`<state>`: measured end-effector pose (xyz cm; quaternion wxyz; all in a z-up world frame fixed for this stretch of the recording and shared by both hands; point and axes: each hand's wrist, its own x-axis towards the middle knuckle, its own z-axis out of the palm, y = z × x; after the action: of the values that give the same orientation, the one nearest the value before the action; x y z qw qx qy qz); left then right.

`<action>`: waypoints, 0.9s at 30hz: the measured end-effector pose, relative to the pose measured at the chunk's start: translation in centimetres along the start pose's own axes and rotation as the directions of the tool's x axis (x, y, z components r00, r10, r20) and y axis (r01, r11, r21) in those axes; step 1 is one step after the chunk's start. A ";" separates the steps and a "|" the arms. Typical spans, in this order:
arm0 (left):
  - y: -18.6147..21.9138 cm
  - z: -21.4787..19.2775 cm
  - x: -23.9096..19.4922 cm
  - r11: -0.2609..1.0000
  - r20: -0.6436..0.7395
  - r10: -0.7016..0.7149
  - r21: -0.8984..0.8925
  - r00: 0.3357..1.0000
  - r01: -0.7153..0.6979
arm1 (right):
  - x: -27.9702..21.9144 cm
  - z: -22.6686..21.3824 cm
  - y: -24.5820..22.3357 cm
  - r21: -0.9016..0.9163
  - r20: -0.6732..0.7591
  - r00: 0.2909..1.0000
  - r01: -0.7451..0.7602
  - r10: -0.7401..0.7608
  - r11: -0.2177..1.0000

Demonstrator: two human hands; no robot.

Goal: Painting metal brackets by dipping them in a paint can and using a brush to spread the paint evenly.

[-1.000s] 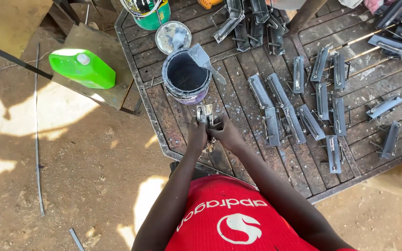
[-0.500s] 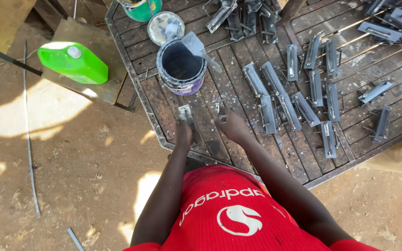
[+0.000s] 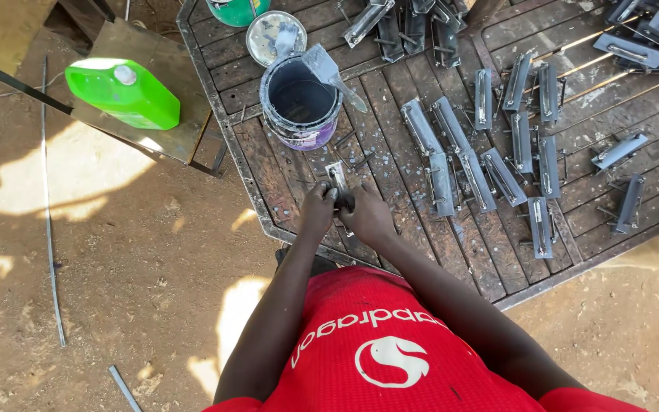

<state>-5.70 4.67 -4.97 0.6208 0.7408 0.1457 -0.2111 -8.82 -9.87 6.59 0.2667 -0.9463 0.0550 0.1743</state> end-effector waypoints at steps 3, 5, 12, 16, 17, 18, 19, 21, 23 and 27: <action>5.2 -0.1 -3.4 0.946 -0.036 0.006 0.323 0.999 0.006 | 0.0 0.0 0.2 0.053 0.053 0.997 -0.055 0.053 0.997; 6.4 -0.3 -4.2 0.880 -0.095 -0.013 0.472 0.995 0.056 | -0.9 -1.5 -0.2 0.314 0.106 0.994 -0.025 -0.009 0.949; 7.4 1.0 -4.7 0.954 -0.092 -0.053 0.288 0.994 0.078 | -1.6 -1.5 0.7 0.823 0.037 0.999 -0.017 -0.025 0.567; 10.9 0.5 -6.5 0.980 -0.071 -0.018 0.194 0.997 0.031 | -0.5 -1.8 1.3 0.888 0.127 0.981 -0.047 -0.147 0.457; 10.7 0.7 -6.5 0.991 -0.086 -0.047 0.124 0.995 0.058 | 0.0 -1.4 2.3 0.855 0.132 0.974 -0.018 -0.185 0.518; 9.1 0.2 -5.3 0.991 -0.082 -0.047 0.125 0.996 0.057 | -0.4 -1.6 2.3 0.855 0.130 0.975 -0.017 -0.182 0.518; 7.4 -0.3 -4.0 0.968 -0.107 -0.096 0.223 0.990 0.118 | -0.5 -2.0 2.2 0.846 0.102 0.961 0.052 -0.256 0.531; 5.7 -1.2 -3.0 0.932 -0.138 -0.143 0.315 0.980 0.180 | -0.8 -2.4 2.3 0.833 0.076 0.941 0.122 -0.330 0.539; 5.7 -2.6 -3.7 0.965 -0.132 -0.116 0.221 0.984 0.143 | -1.0 -2.6 2.3 0.775 0.070 0.962 0.115 -0.265 0.622; 6.1 -2.1 -3.5 0.975 -0.087 -0.122 0.174 0.989 0.135 | 0.0 -4.2 1.4 0.331 0.041 0.999 -0.022 0.009 0.943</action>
<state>-5.56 5.78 2.29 0.5307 0.7901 0.1972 -0.2349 -7.78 -13.23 9.28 0.4218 -0.8839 0.0857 0.1828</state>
